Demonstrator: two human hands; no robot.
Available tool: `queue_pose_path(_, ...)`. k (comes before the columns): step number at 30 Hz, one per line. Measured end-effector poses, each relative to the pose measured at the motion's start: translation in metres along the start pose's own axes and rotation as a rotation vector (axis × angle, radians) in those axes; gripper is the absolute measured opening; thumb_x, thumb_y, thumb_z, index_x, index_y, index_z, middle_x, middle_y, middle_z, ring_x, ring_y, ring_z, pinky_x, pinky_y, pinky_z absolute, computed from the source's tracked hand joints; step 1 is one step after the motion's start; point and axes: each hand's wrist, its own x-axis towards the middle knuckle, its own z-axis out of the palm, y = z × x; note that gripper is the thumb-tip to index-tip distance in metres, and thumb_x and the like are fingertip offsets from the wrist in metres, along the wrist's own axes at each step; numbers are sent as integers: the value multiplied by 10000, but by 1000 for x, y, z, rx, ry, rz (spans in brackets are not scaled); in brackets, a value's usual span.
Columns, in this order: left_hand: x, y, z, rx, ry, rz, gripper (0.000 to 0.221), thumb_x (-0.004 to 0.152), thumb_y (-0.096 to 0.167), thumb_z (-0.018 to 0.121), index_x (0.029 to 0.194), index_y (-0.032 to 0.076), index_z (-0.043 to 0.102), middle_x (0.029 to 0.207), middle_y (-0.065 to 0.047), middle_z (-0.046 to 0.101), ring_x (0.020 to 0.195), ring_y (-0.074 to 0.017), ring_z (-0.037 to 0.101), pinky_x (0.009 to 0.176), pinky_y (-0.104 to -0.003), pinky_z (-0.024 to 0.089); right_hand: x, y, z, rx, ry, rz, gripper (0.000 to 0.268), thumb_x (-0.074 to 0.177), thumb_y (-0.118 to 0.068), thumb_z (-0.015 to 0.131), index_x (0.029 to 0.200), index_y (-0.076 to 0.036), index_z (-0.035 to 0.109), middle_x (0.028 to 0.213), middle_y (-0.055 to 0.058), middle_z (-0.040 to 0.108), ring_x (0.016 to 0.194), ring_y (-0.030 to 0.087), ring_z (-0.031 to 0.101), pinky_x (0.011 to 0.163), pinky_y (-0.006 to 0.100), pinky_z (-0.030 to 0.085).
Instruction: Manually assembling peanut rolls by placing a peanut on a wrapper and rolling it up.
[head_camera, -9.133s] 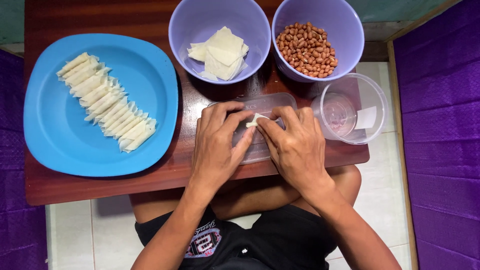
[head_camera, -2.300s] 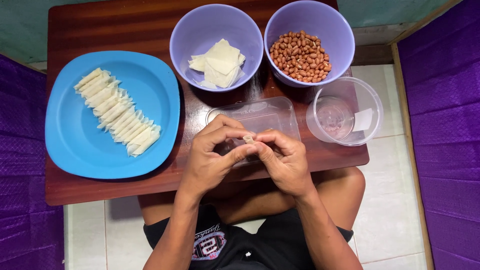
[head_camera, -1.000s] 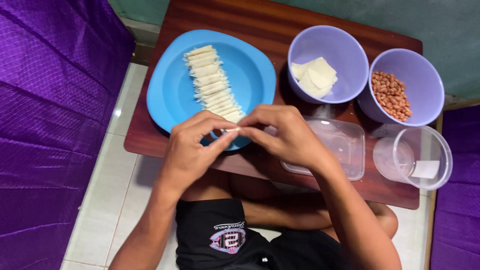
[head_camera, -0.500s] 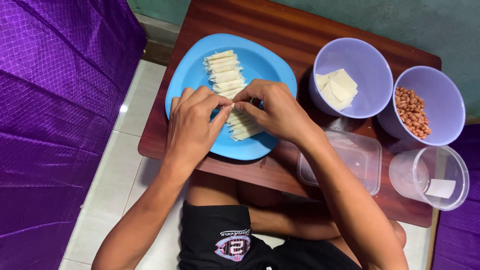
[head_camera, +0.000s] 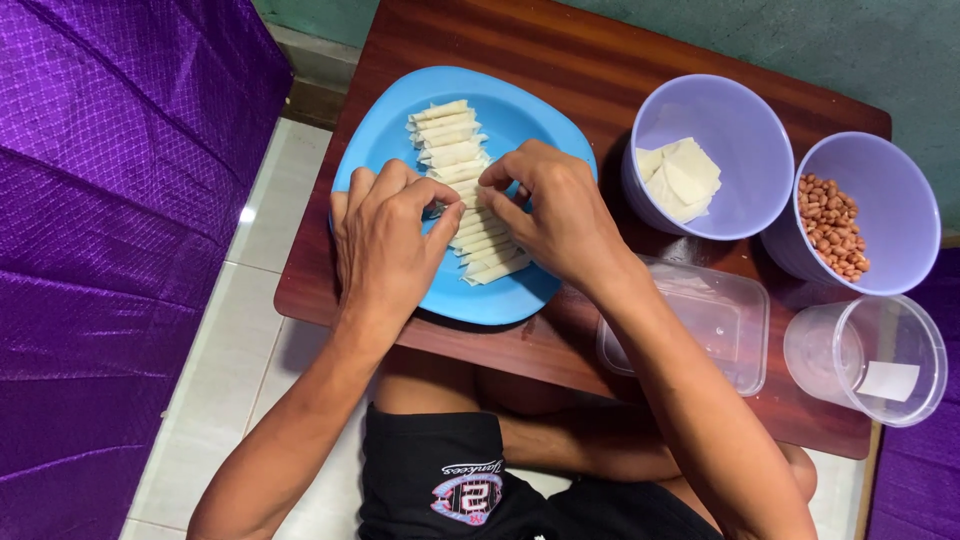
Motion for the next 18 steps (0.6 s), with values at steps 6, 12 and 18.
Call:
queue_pose_path(6,0,-1,2,-26,10,-23,83,921,267,769,909,205,716,872,28,518,919,-219,524,795,-395,378,-7,-6,-4,-37,-41,12,142,847,4,754,984,-30,759,859,139,680,777,269,672,652,373,570)
queue_pose_path(12,0,5,-3,-56,20,1,72,920,245,772,948,198,725,898,15,527,936,-232,530,800,-398,392,-7,-1,4,-57,-2,-3,142,853,36,732,979,-26,749,844,130,675,764,270,669,631,375,567)
queue_pose_path(18,-1,1,-1,-67,12,2,59,908,226,781,921,195,732,899,14,523,932,-237,517,794,-400,391,-10,0,3,-80,-9,21,170,854,6,732,1014,-51,745,914,117,684,785,266,675,623,393,564)
